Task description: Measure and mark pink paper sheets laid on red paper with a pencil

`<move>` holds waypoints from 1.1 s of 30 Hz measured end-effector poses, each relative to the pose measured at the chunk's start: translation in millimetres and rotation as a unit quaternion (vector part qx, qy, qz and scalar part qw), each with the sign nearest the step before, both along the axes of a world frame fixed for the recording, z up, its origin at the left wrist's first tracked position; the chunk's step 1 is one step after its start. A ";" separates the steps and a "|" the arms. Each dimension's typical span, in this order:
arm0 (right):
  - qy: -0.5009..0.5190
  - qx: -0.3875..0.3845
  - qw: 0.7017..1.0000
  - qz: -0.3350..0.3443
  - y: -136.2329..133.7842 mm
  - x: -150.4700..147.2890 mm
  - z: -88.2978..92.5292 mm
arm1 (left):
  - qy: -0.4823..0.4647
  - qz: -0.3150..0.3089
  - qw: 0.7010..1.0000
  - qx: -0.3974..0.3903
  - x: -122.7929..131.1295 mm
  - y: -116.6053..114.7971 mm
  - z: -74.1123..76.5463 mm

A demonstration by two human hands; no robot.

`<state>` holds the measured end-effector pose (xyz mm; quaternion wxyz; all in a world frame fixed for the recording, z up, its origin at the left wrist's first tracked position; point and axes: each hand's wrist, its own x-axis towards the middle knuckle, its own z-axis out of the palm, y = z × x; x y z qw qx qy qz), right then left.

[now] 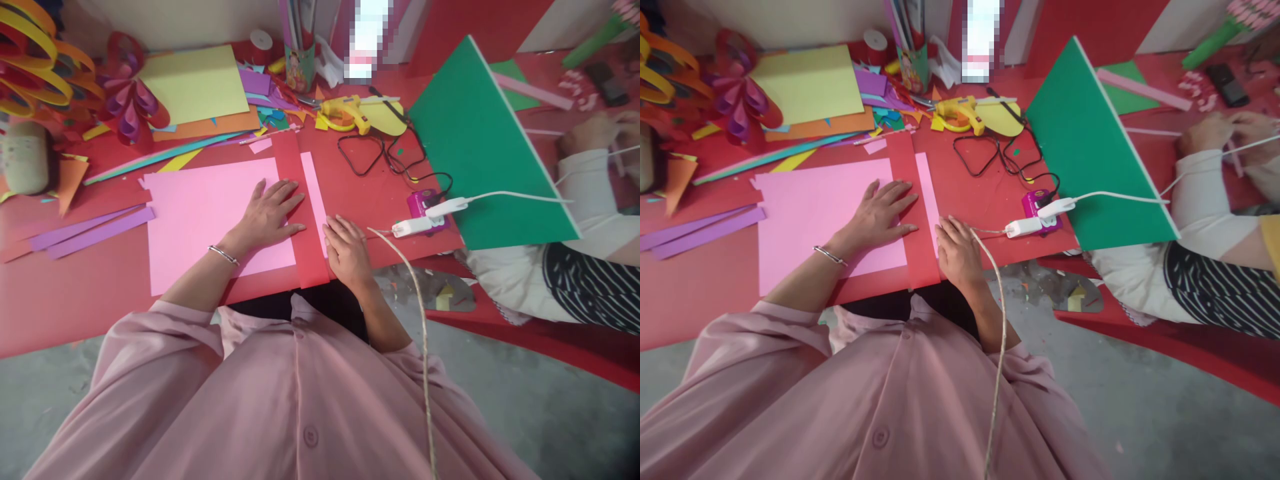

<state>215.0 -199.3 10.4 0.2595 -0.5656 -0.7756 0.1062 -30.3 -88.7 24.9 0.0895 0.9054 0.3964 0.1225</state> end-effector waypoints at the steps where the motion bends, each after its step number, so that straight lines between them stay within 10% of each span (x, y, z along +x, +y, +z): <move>1: -0.001 0.000 1.000 -0.001 0.0 0.0 0.2 | -0.001 0.000 1.000 -0.001 0.0 0.0 -0.1; 33: -0.011 0.062 0.998 0.002 -0.7 -0.3 -4.2 | 0.000 -0.001 1.000 0.030 0.2 -1.4 -2.1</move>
